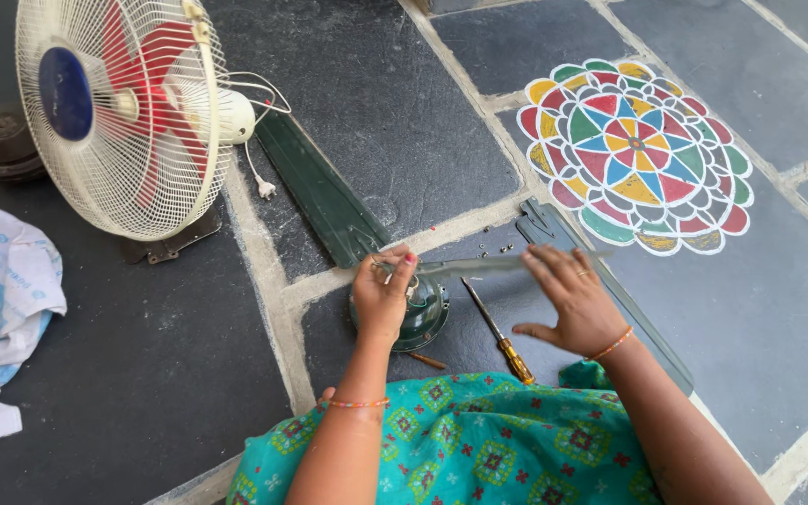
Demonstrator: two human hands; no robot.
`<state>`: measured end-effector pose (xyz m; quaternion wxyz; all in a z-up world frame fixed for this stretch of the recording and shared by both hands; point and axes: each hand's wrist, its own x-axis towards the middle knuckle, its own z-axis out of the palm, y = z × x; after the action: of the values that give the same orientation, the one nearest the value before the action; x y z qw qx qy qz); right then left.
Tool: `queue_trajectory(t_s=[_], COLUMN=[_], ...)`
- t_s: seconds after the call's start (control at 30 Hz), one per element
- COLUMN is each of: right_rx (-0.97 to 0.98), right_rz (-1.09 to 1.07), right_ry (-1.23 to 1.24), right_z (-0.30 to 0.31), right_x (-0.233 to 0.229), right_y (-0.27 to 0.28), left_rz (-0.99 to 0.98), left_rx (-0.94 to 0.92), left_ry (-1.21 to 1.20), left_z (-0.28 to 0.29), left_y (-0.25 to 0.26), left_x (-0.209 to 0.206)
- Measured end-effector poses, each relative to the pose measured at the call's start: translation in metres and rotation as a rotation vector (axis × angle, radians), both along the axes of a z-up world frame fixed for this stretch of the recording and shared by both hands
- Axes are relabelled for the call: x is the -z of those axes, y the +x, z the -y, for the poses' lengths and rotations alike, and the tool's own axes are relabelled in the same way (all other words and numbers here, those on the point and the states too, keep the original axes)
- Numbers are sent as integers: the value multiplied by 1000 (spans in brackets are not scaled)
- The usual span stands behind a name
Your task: The person sits on the floor and attaches fan blades to a ceiling fan motor housing. They align each blade, insert screws, and tighten them with a screwdriver, working on one blade at a time.
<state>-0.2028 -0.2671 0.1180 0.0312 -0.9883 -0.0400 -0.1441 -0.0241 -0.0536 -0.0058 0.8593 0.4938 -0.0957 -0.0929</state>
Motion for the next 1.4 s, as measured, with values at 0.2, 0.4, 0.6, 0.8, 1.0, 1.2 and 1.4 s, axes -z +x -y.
queue_trajectory(t_s=[0.2, 0.4, 0.6, 0.8, 1.0, 1.2, 1.4], right_rx=[-67, -111, -185, -94, -33, 172, 353], right_rz=[-347, -561, -539, -570, -326, -437, -636], right_ry=[197, 406, 512, 563, 353, 200, 170], right_z=[2, 13, 23, 13, 30, 80, 116], right_x=[6, 28, 39, 34, 20, 57, 118], right_y=[10, 21, 29, 32, 26, 27, 20], left_rz=[184, 362, 422, 418, 321, 505, 628], left_rx=[222, 480, 585, 650, 661, 250, 328], left_ry=[-18, 53, 55, 94, 206, 999, 1447], left_z=[-15, -37, -46, -54, -67, -35, -7], left_y=[-8, -6, -4, 1, 16, 20, -13], left_x=[-38, -70, -82, -83, -60, -10, 8])
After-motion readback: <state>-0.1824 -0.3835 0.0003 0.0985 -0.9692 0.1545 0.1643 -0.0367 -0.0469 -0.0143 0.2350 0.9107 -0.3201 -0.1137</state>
